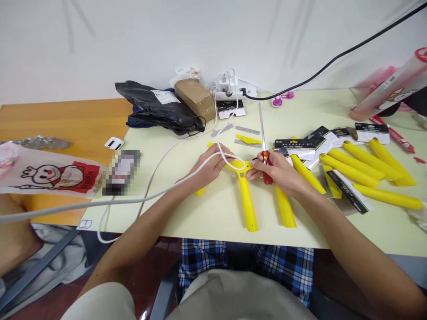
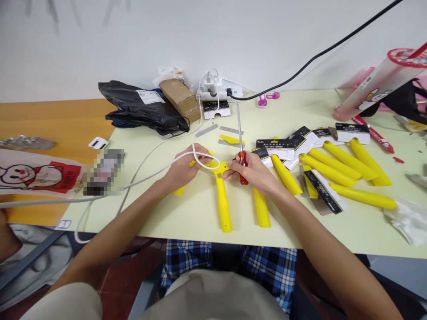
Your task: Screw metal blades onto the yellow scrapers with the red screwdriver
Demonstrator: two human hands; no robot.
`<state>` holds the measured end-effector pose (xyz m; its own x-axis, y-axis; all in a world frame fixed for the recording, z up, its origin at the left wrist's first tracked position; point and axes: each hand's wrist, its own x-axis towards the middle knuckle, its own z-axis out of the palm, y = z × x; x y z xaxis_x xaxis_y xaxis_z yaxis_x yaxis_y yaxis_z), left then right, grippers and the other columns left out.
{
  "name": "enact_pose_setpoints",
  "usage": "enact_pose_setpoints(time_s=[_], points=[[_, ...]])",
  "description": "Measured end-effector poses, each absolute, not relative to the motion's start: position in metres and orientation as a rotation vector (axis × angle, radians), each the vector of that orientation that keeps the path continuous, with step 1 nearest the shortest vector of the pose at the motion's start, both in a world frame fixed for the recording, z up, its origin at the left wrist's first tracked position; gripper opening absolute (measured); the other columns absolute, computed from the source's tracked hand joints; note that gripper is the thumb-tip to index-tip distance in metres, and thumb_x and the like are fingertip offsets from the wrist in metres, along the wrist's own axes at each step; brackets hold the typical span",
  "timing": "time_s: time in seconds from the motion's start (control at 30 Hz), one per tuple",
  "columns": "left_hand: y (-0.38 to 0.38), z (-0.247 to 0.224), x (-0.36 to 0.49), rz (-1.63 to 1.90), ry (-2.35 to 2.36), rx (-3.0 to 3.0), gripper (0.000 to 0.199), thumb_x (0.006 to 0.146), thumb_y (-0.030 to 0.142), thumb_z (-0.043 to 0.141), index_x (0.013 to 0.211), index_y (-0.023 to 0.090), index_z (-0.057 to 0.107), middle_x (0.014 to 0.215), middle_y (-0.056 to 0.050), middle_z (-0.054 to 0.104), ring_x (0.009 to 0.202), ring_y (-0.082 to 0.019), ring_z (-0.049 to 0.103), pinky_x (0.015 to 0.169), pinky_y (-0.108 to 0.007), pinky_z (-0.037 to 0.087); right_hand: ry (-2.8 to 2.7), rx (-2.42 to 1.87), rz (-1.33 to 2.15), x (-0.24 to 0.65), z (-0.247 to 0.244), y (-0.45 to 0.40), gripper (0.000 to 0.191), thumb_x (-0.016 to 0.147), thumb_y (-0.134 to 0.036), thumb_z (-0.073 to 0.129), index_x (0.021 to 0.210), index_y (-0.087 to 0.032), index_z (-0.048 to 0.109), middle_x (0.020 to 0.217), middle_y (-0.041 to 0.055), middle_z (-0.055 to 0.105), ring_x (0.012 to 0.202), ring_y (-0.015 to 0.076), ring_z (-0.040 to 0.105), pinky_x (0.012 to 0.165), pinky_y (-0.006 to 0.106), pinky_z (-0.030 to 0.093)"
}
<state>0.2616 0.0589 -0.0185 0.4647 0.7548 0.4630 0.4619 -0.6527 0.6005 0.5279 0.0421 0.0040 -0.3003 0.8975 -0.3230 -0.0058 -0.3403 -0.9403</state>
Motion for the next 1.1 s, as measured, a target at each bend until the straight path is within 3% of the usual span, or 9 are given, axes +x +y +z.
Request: enact_pose_setpoints(time_s=[0.17,0.33,0.5,0.6,0.87,1.0,1.1], points=[[0.052,-0.013,0.273,0.983,1.007,2.19,0.024,0.113,0.035,0.059,0.115,0.025,0.081,0.122,-0.009,0.081,0.121,-0.024,0.074,0.11,-0.042,0.058,-1.274,-1.248,1.763,0.52,0.009,0.036,0.039,0.095,-0.035,0.085,0.089,-0.027,0.047,0.084,0.0059,0.083,0.084,0.0239,0.086,0.085,0.035,0.068],[0.048,-0.009,0.281,0.885,1.007,2.105,0.017,0.109,0.036,0.068,0.113,0.027,0.082,0.117,-0.005,0.083,0.112,-0.024,0.076,0.107,-0.043,0.058,-1.283,-1.274,1.81,0.51,0.012,0.029,0.039,0.098,-0.036,0.082,0.09,-0.028,0.045,0.087,0.0085,0.084,0.093,0.0273,0.087,0.074,0.032,0.067],[0.049,-0.009,0.281,0.851,0.957,2.067,0.015,0.104,0.038,0.077,0.102,0.023,0.078,0.104,-0.004,0.083,0.101,-0.023,0.076,0.101,-0.042,0.06,-1.221,-1.164,1.871,0.505,0.006,0.027,0.048,0.09,-0.048,0.091,0.086,-0.028,0.047,0.091,0.0081,0.084,0.099,0.0298,0.087,0.098,0.044,0.069],[0.049,-0.009,0.279,0.853,0.975,2.054,0.015,0.103,0.037,0.078,0.103,0.023,0.077,0.106,-0.005,0.083,0.104,-0.024,0.076,0.101,-0.042,0.06,-1.206,-1.152,1.864,0.505,0.007,0.027,0.052,0.087,-0.051,0.094,0.085,-0.029,0.047,0.088,0.0064,0.083,0.1,0.0314,0.086,0.103,0.049,0.069],[0.052,-0.008,0.278,0.868,1.019,2.053,0.02,0.108,0.04,0.07,0.102,0.021,0.076,0.107,-0.007,0.082,0.105,-0.024,0.075,0.102,-0.041,0.057,-1.156,-1.175,1.857,0.506,0.006,0.028,0.05,0.089,-0.043,0.094,0.087,-0.027,0.047,0.086,0.0067,0.083,0.097,0.0289,0.087,0.09,0.038,0.07],[0.057,-0.006,0.269,0.889,1.102,2.008,0.031,0.11,0.047,0.064,0.105,0.02,0.079,0.113,-0.01,0.082,0.111,-0.024,0.074,0.105,-0.038,0.055,-1.117,-1.147,1.838,0.509,0.002,0.03,0.056,0.083,-0.045,0.1,0.086,-0.027,0.047,0.078,0.0019,0.079,0.085,0.0253,0.086,0.083,0.034,0.069],[0.062,-0.006,0.262,0.87,1.159,1.961,0.039,0.109,0.054,0.062,0.109,0.02,0.082,0.116,-0.01,0.083,0.11,-0.024,0.075,0.103,-0.036,0.055,-1.115,-1.166,1.78,0.511,0.004,0.032,0.053,0.087,-0.044,0.097,0.085,-0.027,0.047,0.073,0.0018,0.078,0.081,0.0236,0.085,0.078,0.032,0.066]])
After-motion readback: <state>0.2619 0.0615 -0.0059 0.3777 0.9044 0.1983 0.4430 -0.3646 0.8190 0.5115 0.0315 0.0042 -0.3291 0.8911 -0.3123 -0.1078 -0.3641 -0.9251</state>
